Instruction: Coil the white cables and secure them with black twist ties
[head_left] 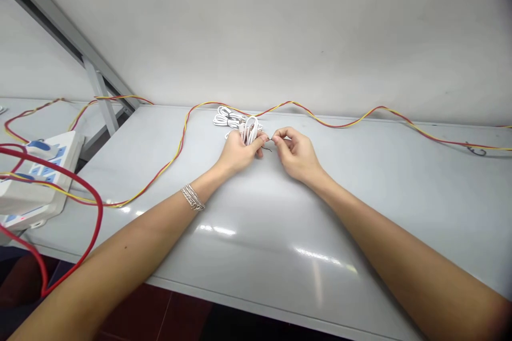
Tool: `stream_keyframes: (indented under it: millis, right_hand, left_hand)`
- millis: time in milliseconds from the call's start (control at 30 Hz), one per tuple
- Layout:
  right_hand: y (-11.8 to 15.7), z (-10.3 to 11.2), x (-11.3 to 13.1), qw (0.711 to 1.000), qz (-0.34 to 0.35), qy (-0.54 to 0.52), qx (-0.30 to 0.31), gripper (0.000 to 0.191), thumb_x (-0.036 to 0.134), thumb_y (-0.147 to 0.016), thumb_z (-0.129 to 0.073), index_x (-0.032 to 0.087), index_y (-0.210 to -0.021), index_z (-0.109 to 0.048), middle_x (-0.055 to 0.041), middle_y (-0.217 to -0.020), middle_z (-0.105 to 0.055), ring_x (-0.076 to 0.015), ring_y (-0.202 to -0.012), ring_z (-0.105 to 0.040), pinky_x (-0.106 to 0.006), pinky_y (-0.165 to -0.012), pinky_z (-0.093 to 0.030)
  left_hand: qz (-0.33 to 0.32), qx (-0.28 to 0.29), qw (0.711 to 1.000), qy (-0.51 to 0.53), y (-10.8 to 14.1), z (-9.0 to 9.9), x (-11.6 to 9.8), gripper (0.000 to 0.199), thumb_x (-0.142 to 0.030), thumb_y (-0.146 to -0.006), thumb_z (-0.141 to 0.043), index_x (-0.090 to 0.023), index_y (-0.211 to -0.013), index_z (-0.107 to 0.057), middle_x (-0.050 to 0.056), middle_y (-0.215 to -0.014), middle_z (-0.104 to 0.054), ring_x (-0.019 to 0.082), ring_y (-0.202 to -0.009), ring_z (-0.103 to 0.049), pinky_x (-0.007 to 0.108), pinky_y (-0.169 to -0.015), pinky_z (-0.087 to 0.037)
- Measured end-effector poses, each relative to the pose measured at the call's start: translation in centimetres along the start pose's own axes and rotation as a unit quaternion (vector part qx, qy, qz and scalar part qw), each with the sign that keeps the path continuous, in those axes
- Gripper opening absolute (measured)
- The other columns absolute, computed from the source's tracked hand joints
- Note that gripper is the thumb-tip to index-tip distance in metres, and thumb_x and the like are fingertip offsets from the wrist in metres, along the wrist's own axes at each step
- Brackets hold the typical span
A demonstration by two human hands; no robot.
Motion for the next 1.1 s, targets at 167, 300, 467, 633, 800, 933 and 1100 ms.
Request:
stream_keyframes:
  millis: [167, 300, 467, 633, 800, 933, 1100]
  right_hand:
    - [-0.2, -0.2, 0.0, 0.998, -0.023, -0.053, 0.035, 0.035, 0.054, -0.086, -0.065, 0.020, -0.086, -0.055, 0.0015, -0.068, -0.052, -0.0111, -0.054, -0.044, -0.027, -0.051, -0.033]
    - [-0.1, -0.2, 0.5, 0.999, -0.001, -0.043, 0.029, 0.034, 0.050, -0.083, -0.069, 0.019, -0.083, -0.056, -0.0007, -0.077, -0.057, -0.0101, -0.056, -0.047, -0.027, -0.053, -0.037]
    - [0.0, 0.1, 0.9, 0.999, 0.024, -0.026, -0.005, 0.030, 0.046, -0.083, -0.070, 0.019, -0.081, -0.056, -0.0016, -0.079, -0.059, -0.0106, -0.059, -0.051, -0.027, -0.055, -0.039]
    - [-0.1, 0.1, 0.0, 0.995, -0.054, -0.076, 0.020, 0.037, 0.053, -0.079, -0.075, 0.021, -0.081, -0.056, 0.0033, -0.061, -0.052, -0.0085, -0.047, -0.042, -0.024, -0.044, -0.030]
    - [-0.1, -0.3, -0.3, 0.985, -0.117, -0.105, 0.063, 0.046, 0.061, -0.075, -0.077, 0.019, -0.079, -0.059, 0.0049, -0.050, -0.048, -0.0079, -0.040, -0.038, -0.023, -0.039, -0.025]
    - [-0.2, -0.3, -0.2, 0.986, -0.113, -0.105, 0.062, 0.045, 0.059, -0.074, -0.079, 0.018, -0.075, -0.060, 0.0040, -0.051, -0.049, -0.0074, -0.041, -0.039, -0.022, -0.038, -0.025]
    - [-0.2, -0.3, -0.6, 0.980, -0.136, -0.128, 0.069, 0.042, 0.054, -0.071, -0.082, 0.018, -0.078, -0.060, 0.0049, -0.050, -0.049, -0.0076, -0.041, -0.037, -0.022, -0.036, -0.025]
  left_hand:
    - [0.002, -0.011, 1.000, -0.007, 0.0, 0.1, 0.1, 0.028, -0.038, -0.085, -0.070, -0.016, -0.070, -0.061, 0.000, -0.053, -0.058, 0.010, -0.050, -0.051, 0.023, -0.052, -0.041]
    - [0.001, -0.005, 1.000, -0.019, 0.0, 0.1, 0.1, 0.027, -0.036, -0.087, -0.068, -0.016, -0.071, -0.062, 0.000, -0.053, -0.059, 0.010, -0.048, -0.049, 0.023, -0.051, -0.039]
    - [0.006, -0.007, 1.000, -0.025, 0.1, 0.1, 0.1, 0.023, -0.034, -0.087, -0.067, -0.015, -0.074, -0.062, 0.000, -0.052, -0.059, 0.010, -0.047, -0.050, 0.023, -0.052, -0.041]
    - [0.000, -0.009, 0.999, -0.035, 0.0, 0.1, 0.0, 0.024, -0.034, -0.087, -0.067, -0.016, -0.072, -0.062, 0.000, -0.053, -0.058, 0.010, -0.047, -0.049, 0.024, -0.052, -0.041]
    - [-0.040, -0.022, 0.997, -0.054, -0.1, 0.2, -0.2, 0.023, -0.037, -0.085, -0.070, -0.016, -0.077, -0.066, -0.001, -0.053, -0.058, 0.011, -0.050, -0.051, 0.024, -0.052, -0.042]
    - [-0.052, -0.022, 0.997, -0.060, -0.1, 0.2, -0.4, 0.021, -0.035, -0.085, -0.070, -0.016, -0.079, -0.066, -0.001, -0.054, -0.057, 0.012, -0.050, -0.052, 0.024, -0.053, -0.043]
    - [-0.053, -0.023, 0.997, -0.057, -0.1, 0.1, -0.4, 0.020, -0.035, -0.086, -0.070, -0.016, -0.078, -0.065, -0.002, -0.053, -0.055, 0.011, -0.049, -0.051, 0.024, -0.052, -0.042]
Point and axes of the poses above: each hand's wrist, its own y-axis away from the middle knuckle, its own z-axis out of the back of the hand, x = y × z, the point moved 7 cm from there along -y, towards the middle knuckle
